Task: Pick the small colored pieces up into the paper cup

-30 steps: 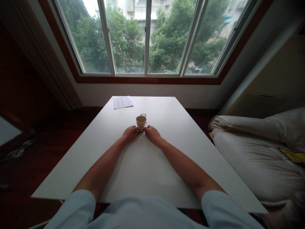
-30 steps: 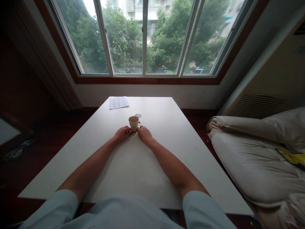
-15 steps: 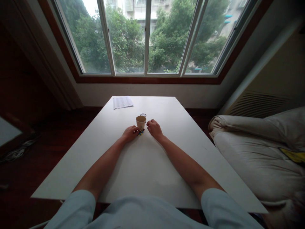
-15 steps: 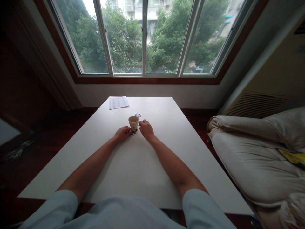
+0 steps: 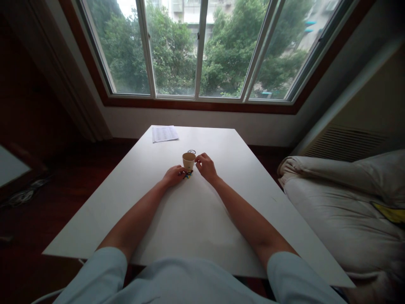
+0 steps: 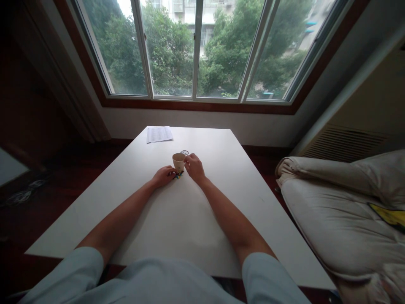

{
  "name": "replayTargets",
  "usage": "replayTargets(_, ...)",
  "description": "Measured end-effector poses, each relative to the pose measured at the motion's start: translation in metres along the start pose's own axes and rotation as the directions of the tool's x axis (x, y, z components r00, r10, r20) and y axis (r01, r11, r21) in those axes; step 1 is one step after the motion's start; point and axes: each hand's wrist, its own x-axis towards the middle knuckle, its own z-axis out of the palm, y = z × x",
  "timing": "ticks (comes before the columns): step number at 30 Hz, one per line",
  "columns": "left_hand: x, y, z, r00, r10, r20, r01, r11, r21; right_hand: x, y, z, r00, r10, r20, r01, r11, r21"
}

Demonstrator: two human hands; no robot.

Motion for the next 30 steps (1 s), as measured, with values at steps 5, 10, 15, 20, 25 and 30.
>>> replayTargets(5, -0.002, -0.001, -0.001, 1.000, -0.003, 0.002, 0.003, 1.000, -0.007, 0.006, -0.008, 0.000, 0.997, -0.055, 0.055, 0.049, 0.993, 0.105)
replayTargets(10, -0.002, -0.002, -0.002, 1.000, -0.012, 0.001, 0.012, 1.000, -0.001, 0.014, -0.016, 0.005, 0.997, -0.073, 0.037, 0.068, 0.989, 0.131)
replayTargets(15, -0.002, 0.000, -0.002, 1.000, -0.028, 0.003, 0.028, 1.000, 0.011, 0.027, -0.023, 0.007, 0.998, -0.040, 0.048, 0.037, 0.998, 0.055)
replayTargets(20, -0.003, 0.005, -0.005, 1.000, -0.028, 0.013, 0.028, 1.000, 0.001, 0.038, -0.026, 0.010, 0.995, -0.030, 0.094, 0.027, 0.999, 0.031)
replayTargets(25, -0.003, 0.006, -0.006, 1.000, -0.027, 0.009, 0.028, 1.000, -0.012, 0.043, -0.020, 0.010, 0.997, -0.022, 0.076, 0.018, 0.998, 0.052)
replayTargets(30, -0.003, 0.003, -0.005, 1.000, -0.025, 0.005, 0.025, 1.000, 0.008, 0.041, -0.015, 0.003, 1.000, -0.012, 0.000, 0.012, 0.997, 0.080)
